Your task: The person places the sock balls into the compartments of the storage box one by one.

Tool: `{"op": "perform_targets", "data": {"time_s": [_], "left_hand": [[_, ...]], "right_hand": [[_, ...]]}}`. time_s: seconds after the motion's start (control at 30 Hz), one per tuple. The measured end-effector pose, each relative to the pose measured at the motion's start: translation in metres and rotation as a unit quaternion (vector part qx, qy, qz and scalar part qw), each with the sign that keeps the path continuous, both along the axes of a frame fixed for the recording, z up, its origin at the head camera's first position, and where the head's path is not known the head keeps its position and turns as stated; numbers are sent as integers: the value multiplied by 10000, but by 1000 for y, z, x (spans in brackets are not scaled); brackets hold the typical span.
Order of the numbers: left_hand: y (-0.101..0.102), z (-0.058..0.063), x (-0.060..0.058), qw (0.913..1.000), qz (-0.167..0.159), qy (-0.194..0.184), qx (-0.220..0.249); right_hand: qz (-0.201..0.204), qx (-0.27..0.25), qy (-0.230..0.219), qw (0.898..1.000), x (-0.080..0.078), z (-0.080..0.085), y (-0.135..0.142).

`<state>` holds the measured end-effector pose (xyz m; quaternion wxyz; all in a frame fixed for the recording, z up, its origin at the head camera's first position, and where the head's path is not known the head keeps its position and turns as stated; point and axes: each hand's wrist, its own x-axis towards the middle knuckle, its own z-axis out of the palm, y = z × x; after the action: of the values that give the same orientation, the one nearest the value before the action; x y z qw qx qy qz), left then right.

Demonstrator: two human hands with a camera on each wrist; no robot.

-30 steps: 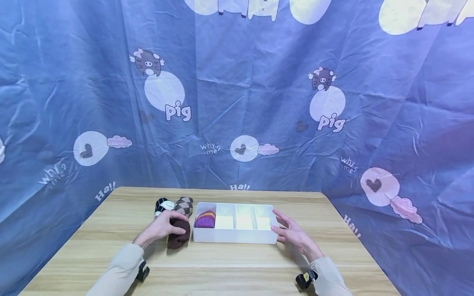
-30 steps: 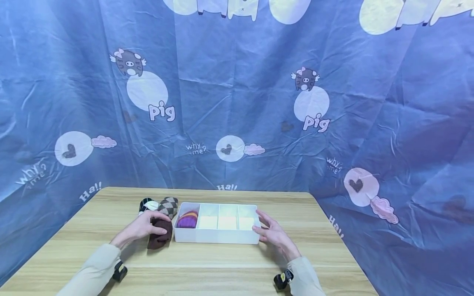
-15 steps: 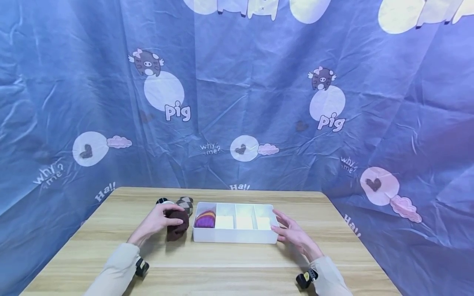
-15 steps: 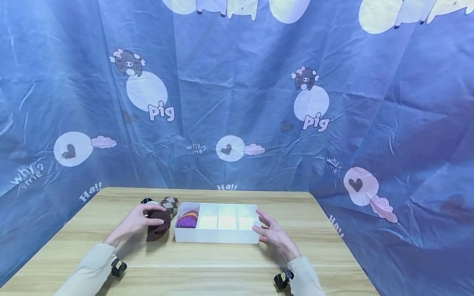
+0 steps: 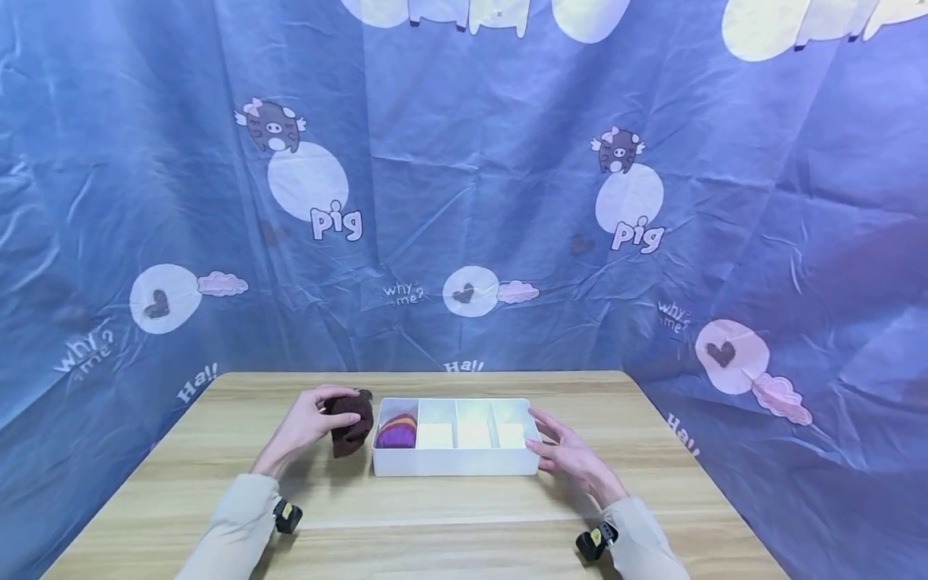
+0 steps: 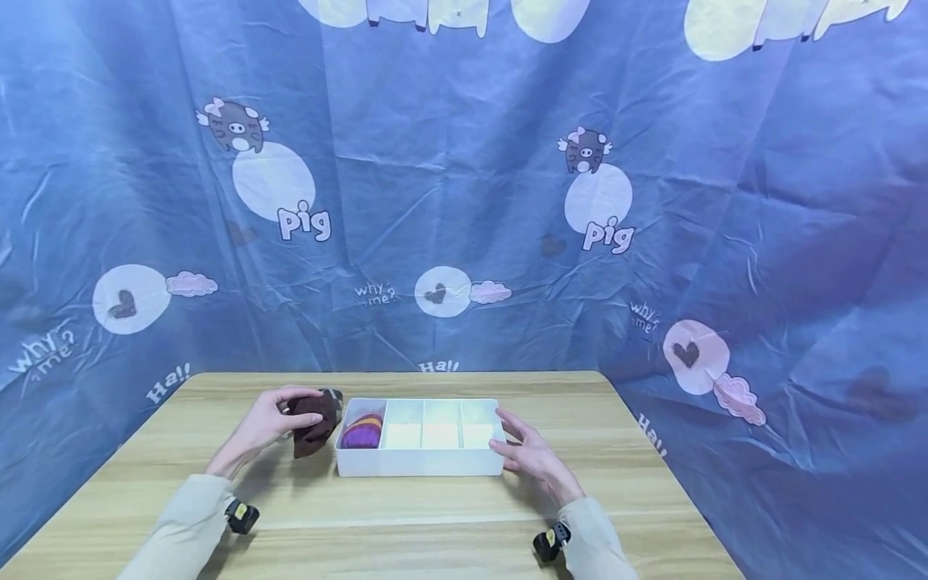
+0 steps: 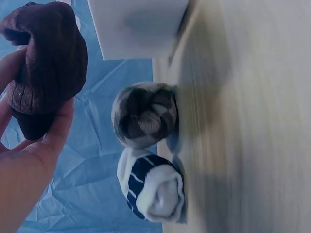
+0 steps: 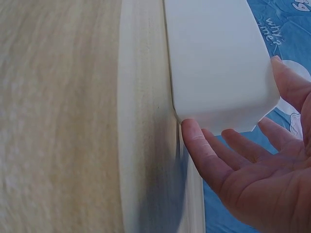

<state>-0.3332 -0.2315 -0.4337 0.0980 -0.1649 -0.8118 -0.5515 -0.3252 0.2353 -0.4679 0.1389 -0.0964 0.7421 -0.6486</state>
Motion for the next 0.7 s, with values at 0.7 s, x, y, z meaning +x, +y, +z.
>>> {"op": "perform_targets", "data": {"time_s": [0.7], "left_hand": [[33,9,-9,9961,-122,-447,754]], "right_hand": [[-257,441,16,9987,2,0,-1]]}}
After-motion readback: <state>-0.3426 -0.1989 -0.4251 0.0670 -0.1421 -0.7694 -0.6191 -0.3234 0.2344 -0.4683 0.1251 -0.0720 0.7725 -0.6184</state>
